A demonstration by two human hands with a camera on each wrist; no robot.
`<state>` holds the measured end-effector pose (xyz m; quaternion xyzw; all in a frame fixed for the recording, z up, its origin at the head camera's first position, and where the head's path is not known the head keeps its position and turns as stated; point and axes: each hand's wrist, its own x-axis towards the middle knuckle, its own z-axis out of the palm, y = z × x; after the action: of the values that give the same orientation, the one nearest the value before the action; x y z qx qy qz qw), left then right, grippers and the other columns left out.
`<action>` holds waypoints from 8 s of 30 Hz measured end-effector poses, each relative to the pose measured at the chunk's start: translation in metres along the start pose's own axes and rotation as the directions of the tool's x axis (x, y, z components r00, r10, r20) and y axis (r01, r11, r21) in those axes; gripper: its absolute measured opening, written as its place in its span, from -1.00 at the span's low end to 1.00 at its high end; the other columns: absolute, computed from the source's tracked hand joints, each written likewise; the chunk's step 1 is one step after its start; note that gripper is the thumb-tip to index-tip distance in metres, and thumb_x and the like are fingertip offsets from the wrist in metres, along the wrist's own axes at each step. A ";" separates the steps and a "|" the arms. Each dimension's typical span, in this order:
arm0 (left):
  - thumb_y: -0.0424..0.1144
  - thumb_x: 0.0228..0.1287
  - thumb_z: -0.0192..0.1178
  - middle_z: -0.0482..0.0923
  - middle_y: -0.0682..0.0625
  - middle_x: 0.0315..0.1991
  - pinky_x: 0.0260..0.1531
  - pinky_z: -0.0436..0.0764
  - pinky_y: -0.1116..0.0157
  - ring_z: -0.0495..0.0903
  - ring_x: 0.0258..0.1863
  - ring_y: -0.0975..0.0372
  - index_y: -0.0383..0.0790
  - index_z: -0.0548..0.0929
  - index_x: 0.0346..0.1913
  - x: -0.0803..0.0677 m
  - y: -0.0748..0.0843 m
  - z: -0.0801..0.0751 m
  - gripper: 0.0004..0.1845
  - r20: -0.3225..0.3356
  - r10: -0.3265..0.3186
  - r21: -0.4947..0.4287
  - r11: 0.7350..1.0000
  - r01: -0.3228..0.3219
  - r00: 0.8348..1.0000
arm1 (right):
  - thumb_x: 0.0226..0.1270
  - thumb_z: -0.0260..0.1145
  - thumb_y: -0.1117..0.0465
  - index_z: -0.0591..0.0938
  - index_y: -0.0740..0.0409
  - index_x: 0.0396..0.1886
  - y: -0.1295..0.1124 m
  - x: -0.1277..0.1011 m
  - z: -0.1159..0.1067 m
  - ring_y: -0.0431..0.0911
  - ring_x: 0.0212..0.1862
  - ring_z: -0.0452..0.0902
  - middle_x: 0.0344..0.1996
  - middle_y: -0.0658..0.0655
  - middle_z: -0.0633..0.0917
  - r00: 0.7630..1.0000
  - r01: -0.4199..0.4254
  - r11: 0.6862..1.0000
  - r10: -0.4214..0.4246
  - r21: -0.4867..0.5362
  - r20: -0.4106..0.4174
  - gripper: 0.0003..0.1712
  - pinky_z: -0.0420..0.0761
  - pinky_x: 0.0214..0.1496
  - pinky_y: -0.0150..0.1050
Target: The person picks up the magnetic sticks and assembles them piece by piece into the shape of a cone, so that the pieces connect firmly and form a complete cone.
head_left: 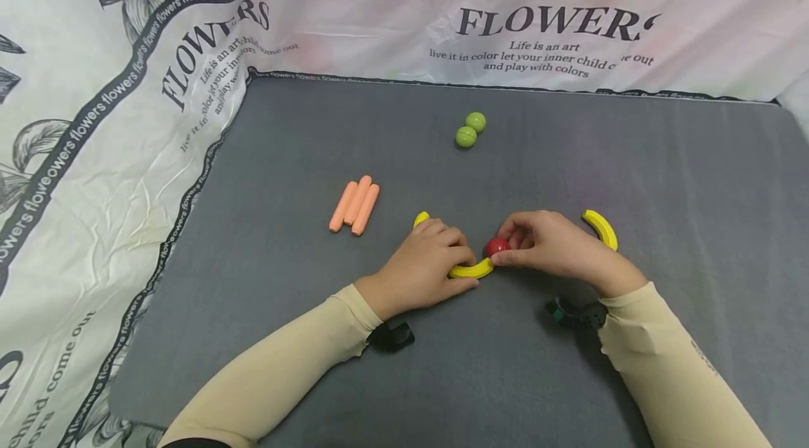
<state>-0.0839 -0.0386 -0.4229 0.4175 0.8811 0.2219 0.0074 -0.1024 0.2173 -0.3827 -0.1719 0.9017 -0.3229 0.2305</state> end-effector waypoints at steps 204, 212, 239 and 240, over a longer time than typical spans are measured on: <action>-0.17 0.52 0.30 0.59 0.07 -0.21 -0.31 0.56 0.34 0.53 -0.31 0.28 -0.13 0.73 0.06 -0.001 -0.032 -0.053 -0.81 -0.183 -0.302 -0.181 0.946 0.270 0.936 | 0.40 0.51 0.05 0.79 0.04 0.06 -0.002 0.013 0.051 -0.21 -0.50 0.44 -0.45 -0.11 0.60 0.951 0.089 0.995 -0.096 -0.039 -0.295 -0.68 0.43 -0.42 -0.28; -0.33 0.41 0.39 0.70 0.05 -0.06 -0.06 0.70 0.20 0.68 -0.08 0.29 -0.17 0.69 0.08 -0.001 -0.018 -0.054 -0.76 -0.272 -0.145 -0.406 0.914 0.024 0.951 | 0.43 0.48 0.06 0.79 0.07 0.07 -0.002 0.013 0.054 -0.20 -0.50 0.43 -0.44 -0.08 0.60 0.946 0.097 0.994 -0.107 -0.047 -0.307 -0.69 0.42 -0.43 -0.27; -0.18 0.36 0.37 0.51 0.09 -0.49 -0.53 0.42 0.31 0.48 -0.53 0.24 -0.06 0.64 -0.22 0.003 -0.027 -0.046 -0.90 0.197 -0.384 -0.136 0.901 0.413 0.902 | 0.37 0.50 0.08 0.79 0.00 -0.13 -0.001 0.013 0.056 -0.22 -0.52 0.42 -0.46 -0.10 0.59 0.934 0.094 0.994 -0.110 -0.062 -0.340 -0.84 0.41 -0.45 -0.27; -0.20 0.36 0.35 0.52 0.09 -0.46 -0.51 0.44 0.30 0.49 -0.51 0.24 -0.07 0.67 -0.19 0.003 -0.027 -0.045 -0.92 0.198 -0.375 -0.139 0.904 0.405 0.906 | 0.37 0.50 0.07 0.79 0.01 -0.12 -0.001 0.012 0.055 -0.22 -0.51 0.43 -0.44 -0.09 0.59 0.934 0.100 0.993 -0.114 -0.061 -0.339 -0.82 0.42 -0.44 -0.27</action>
<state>-0.1142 -0.0687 -0.3925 0.2470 0.9199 0.2576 0.1622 -0.0835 0.1829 -0.4238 -0.1669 0.9240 -0.3406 0.0490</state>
